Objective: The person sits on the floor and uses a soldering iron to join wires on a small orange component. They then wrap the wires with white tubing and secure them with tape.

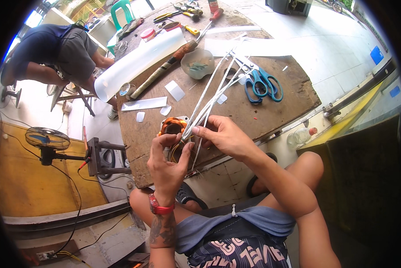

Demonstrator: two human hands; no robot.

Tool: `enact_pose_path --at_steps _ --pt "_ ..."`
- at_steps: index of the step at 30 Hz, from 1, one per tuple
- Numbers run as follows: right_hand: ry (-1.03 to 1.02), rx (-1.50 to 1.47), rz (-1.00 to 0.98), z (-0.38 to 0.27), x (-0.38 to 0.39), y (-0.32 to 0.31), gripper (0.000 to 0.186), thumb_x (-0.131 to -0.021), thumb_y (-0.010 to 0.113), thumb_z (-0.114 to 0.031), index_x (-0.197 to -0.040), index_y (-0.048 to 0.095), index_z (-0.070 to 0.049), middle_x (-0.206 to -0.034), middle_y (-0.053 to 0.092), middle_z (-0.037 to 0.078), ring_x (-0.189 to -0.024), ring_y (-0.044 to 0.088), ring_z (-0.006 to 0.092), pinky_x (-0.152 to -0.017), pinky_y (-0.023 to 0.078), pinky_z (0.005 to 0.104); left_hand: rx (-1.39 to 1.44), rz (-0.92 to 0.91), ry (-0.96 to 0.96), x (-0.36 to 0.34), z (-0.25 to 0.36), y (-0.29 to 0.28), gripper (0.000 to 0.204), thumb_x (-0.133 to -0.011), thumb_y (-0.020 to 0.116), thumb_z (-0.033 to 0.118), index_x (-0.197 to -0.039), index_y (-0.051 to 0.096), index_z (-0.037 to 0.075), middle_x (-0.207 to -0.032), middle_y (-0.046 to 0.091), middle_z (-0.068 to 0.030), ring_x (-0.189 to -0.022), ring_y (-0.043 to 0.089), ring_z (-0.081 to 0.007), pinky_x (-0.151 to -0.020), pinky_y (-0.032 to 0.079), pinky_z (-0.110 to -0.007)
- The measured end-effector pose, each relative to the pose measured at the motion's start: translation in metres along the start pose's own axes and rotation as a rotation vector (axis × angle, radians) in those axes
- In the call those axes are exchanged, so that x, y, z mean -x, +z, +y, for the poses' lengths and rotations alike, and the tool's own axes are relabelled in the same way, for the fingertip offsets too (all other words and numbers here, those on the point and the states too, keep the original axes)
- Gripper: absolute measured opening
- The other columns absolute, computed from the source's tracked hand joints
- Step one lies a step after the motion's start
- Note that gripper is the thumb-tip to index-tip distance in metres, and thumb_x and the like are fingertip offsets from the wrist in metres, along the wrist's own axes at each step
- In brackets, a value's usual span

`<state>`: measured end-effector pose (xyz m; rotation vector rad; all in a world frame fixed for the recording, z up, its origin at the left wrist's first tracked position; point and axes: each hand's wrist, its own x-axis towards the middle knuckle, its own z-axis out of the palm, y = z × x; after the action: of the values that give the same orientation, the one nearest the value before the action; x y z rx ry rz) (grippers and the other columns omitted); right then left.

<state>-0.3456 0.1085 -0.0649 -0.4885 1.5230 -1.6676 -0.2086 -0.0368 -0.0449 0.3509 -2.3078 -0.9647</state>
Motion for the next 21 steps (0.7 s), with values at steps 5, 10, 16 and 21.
enact_pose_path --at_steps 5,10,16,21 --pt "-0.035 0.057 0.026 0.0 0.002 0.002 0.034 -0.107 0.069 -0.033 -0.116 0.073 0.0 -0.091 0.072 0.003 -0.078 0.067 0.0085 -0.068 0.055 0.0256 0.015 0.0 -0.007 0.0 -0.001 0.0 0.038 -0.088 0.087 0.005 -0.117 0.063 0.002 -0.107 0.078 -0.0128 -0.1 0.075 -0.0194 -0.091 0.058 -0.033" --pt "-0.126 -0.092 0.25 0.001 0.02 -0.016 0.037 -0.108 0.067 -0.037 -0.111 0.071 -0.001 -0.087 0.074 0.007 -0.076 0.072 0.0132 -0.066 0.058 0.0281 0.067 0.016 0.001 0.0 -0.001 -0.001 0.032 -0.09 0.084 0.005 -0.116 0.065 0.002 -0.107 0.076 -0.0122 -0.099 0.075 -0.0217 -0.088 0.059 -0.035" --pt "-0.299 -0.089 0.34 0.0 0.028 -0.035 0.04 -0.107 0.065 -0.042 -0.112 0.064 -0.002 -0.089 0.073 0.009 -0.081 0.076 0.0174 -0.073 0.065 0.0317 0.048 0.001 0.014 0.0 -0.002 -0.003 0.03 -0.091 0.082 0.004 -0.116 0.066 0.002 -0.109 0.076 -0.0126 -0.102 0.076 -0.0214 -0.089 0.06 -0.034" --pt "-0.344 -0.111 0.372 -0.005 0.028 -0.039 0.04 -0.106 0.067 -0.041 -0.11 0.066 -0.001 -0.088 0.074 0.009 -0.08 0.076 0.0174 -0.073 0.065 0.032 0.069 0.001 -0.003 0.001 -0.002 -0.003 0.029 -0.091 0.082 0.004 -0.116 0.066 0.003 -0.108 0.076 -0.0125 -0.106 0.077 -0.0225 -0.089 0.061 -0.035"
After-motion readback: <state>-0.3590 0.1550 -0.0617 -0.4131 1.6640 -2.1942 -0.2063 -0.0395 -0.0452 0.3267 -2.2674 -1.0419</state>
